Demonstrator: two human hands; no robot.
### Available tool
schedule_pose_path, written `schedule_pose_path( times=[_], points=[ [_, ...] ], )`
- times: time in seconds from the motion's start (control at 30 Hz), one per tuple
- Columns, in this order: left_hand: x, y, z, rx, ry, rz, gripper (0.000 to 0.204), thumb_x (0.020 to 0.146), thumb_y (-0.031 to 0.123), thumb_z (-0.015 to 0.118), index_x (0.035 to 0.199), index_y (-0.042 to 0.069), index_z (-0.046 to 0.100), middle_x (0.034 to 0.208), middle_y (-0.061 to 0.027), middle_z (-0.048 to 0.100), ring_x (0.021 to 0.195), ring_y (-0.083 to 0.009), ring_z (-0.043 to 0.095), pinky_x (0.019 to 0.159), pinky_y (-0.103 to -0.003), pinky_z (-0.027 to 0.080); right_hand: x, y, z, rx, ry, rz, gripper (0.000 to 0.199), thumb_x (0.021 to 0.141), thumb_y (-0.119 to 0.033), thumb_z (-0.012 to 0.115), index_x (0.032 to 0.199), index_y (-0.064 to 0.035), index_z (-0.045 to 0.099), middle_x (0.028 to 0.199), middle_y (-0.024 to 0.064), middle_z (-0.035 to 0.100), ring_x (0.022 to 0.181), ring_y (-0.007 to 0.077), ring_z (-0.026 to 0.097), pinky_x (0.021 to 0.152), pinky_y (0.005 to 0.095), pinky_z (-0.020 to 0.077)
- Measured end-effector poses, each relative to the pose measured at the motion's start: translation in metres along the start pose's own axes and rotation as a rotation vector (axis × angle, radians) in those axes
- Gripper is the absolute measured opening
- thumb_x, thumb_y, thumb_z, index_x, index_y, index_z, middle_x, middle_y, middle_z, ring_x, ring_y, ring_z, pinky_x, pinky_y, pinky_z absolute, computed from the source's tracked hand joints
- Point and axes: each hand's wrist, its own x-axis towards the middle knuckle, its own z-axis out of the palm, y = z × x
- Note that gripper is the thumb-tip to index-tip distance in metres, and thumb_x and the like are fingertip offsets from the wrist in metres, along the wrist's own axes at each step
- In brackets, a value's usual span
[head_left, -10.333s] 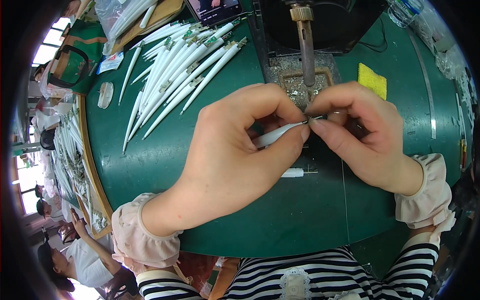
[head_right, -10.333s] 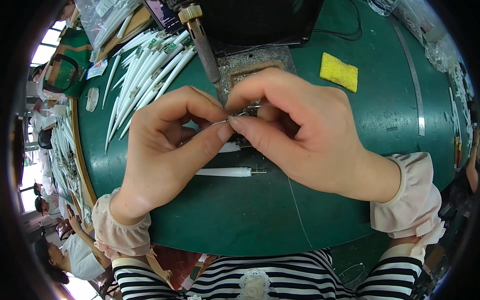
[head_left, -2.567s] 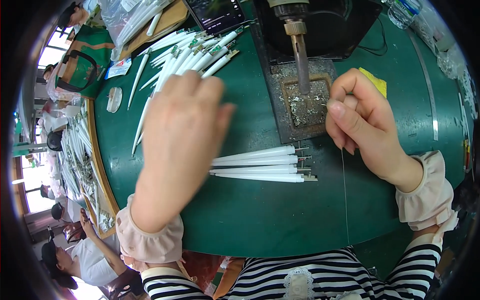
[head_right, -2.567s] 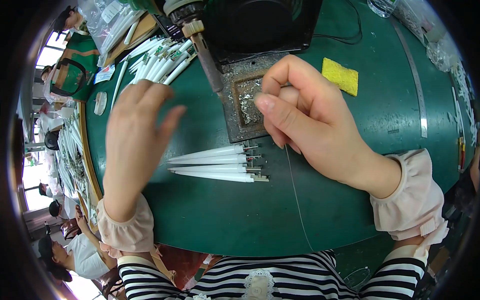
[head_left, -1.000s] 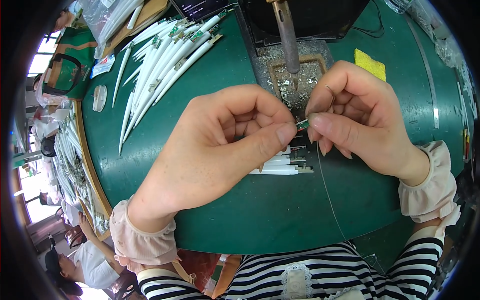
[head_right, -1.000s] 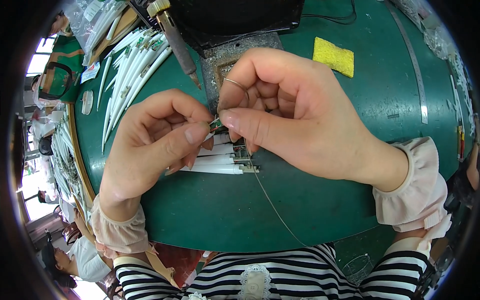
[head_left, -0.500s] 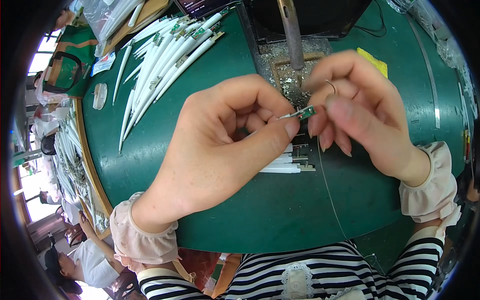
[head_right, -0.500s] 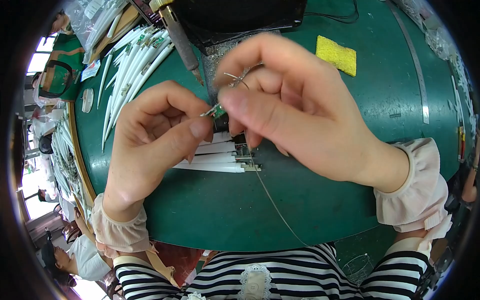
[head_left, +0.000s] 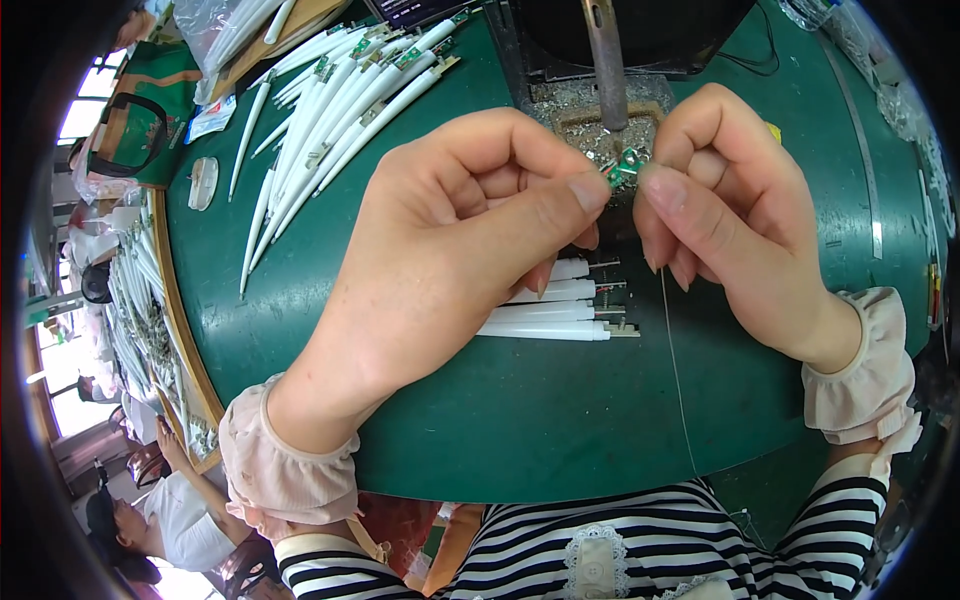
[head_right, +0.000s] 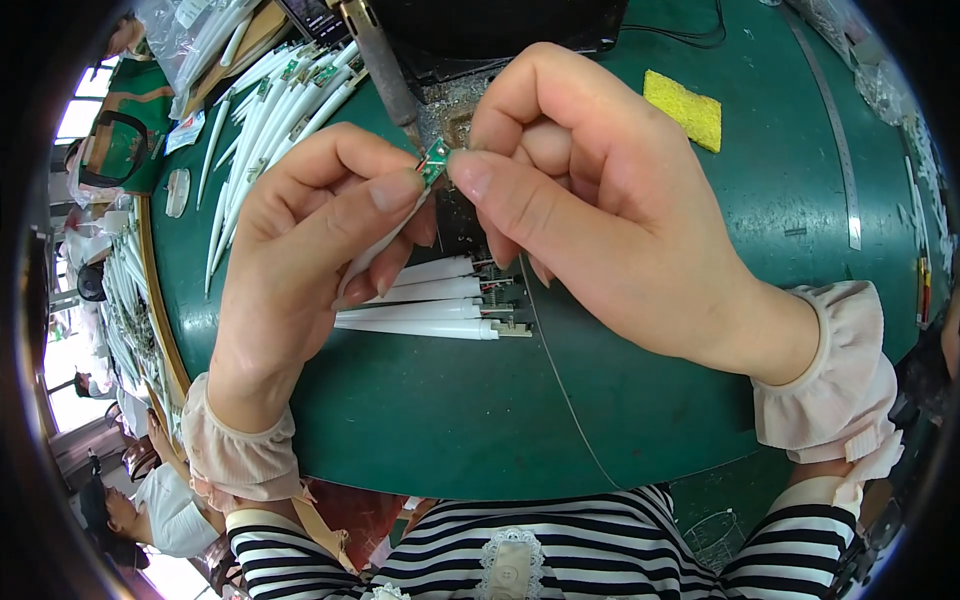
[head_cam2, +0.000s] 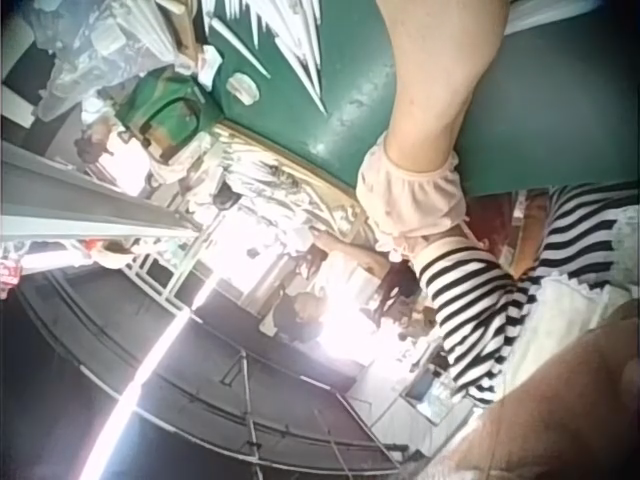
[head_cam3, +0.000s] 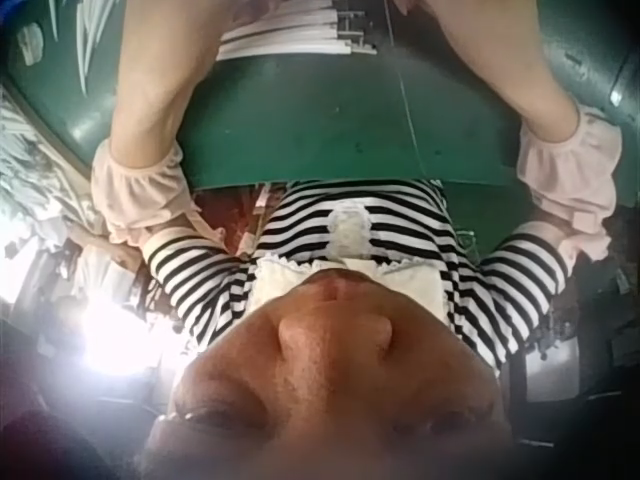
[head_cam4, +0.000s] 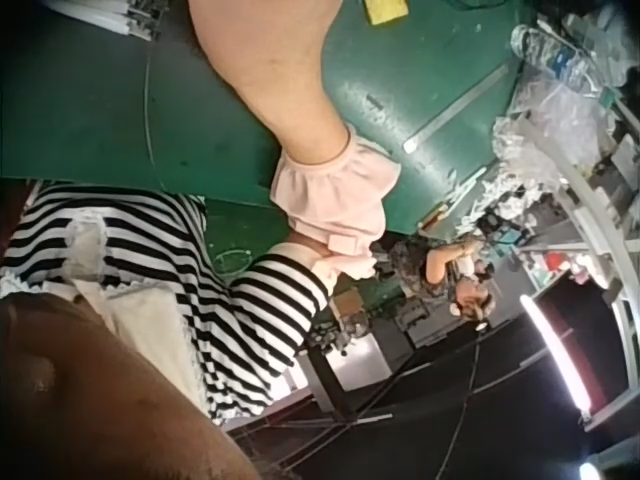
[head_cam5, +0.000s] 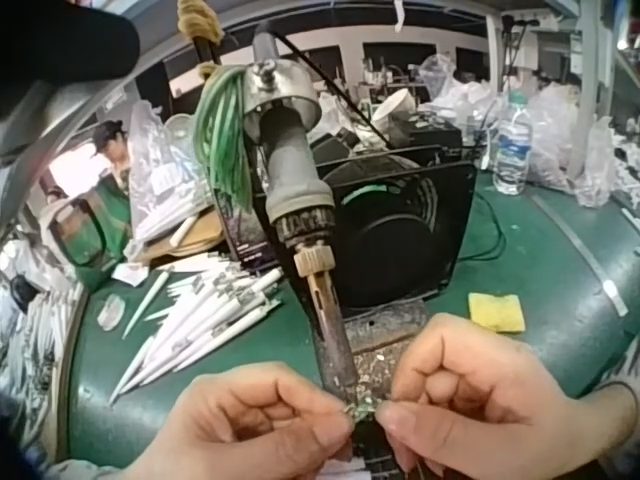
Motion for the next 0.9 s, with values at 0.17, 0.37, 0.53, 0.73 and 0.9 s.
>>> schedule_pose_path(
  times=[0.17, 0.37, 0.53, 0.73, 0.9],
  points=[
    [0.0, 0.001, 0.0, -0.006, 0.009, 0.02, 0.011, 0.084, 0.014, 0.054, 0.085, 0.003, 0.054, 0.069, -0.0055, 0.058, 0.048, -0.0046, 0.042, 0.041, -0.016, 0.027, 0.001, 0.0, 0.001, -0.018, 0.033, -0.014, 0.014, 0.088, -0.016, 0.047, 0.087, -0.0046, 0.039, 0.061, 0.0027, 0.053, 0.045, 0.0023, 0.042, 0.04, 0.0133, 0.0292],
    [0.0, 0.001, 0.0, -0.003, 0.009, 0.032, 0.012, 0.084, 0.015, 0.055, 0.085, 0.003, 0.054, 0.069, -0.0059, 0.058, 0.048, -0.0048, 0.042, 0.041, -0.016, 0.027, 0.001, 0.003, 0.002, -0.027, 0.045, -0.075, 0.014, 0.089, -0.016, 0.047, 0.087, -0.0048, 0.039, 0.061, 0.0024, 0.053, 0.045, 0.002, 0.042, 0.039, 0.0132, 0.0279],
    [-0.001, 0.004, 0.0, 0.006, 0.012, -0.006, 0.011, 0.084, 0.014, 0.054, 0.084, 0.003, 0.054, 0.07, -0.0059, 0.057, 0.049, -0.0048, 0.042, 0.04, -0.016, 0.027, 0.001, 0.003, -0.001, -0.038, 0.045, -0.07, 0.014, 0.088, -0.017, 0.047, 0.087, -0.0049, 0.039, 0.061, 0.0026, 0.053, 0.045, 0.0018, 0.041, 0.039, 0.0128, 0.0267],
    [-0.001, 0.001, -0.001, 0.01, -0.007, -0.014, 0.01, 0.084, 0.013, 0.054, 0.085, 0.003, 0.054, 0.07, -0.0054, 0.057, 0.049, -0.0047, 0.043, 0.041, -0.016, 0.026, 0.0, 0.004, -0.003, -0.024, 0.04, -0.027, 0.015, 0.088, -0.016, 0.048, 0.093, -0.004, 0.04, 0.062, 0.0022, 0.052, 0.048, 0.0018, 0.042, 0.041, 0.0128, 0.0284],
    [-0.003, -0.001, 0.0, 0.045, -0.012, 0.009, 0.01, 0.084, 0.013, 0.053, 0.085, 0.003, 0.054, 0.07, -0.0051, 0.057, 0.05, -0.0044, 0.043, 0.041, -0.016, 0.027, 0.001, 0.008, -0.002, -0.03, 0.017, -0.071, 0.016, 0.086, -0.011, 0.049, 0.098, -0.0015, 0.044, 0.065, 0.0015, 0.051, 0.052, 0.0024, 0.045, 0.043, 0.013, 0.0318]
  ],
)
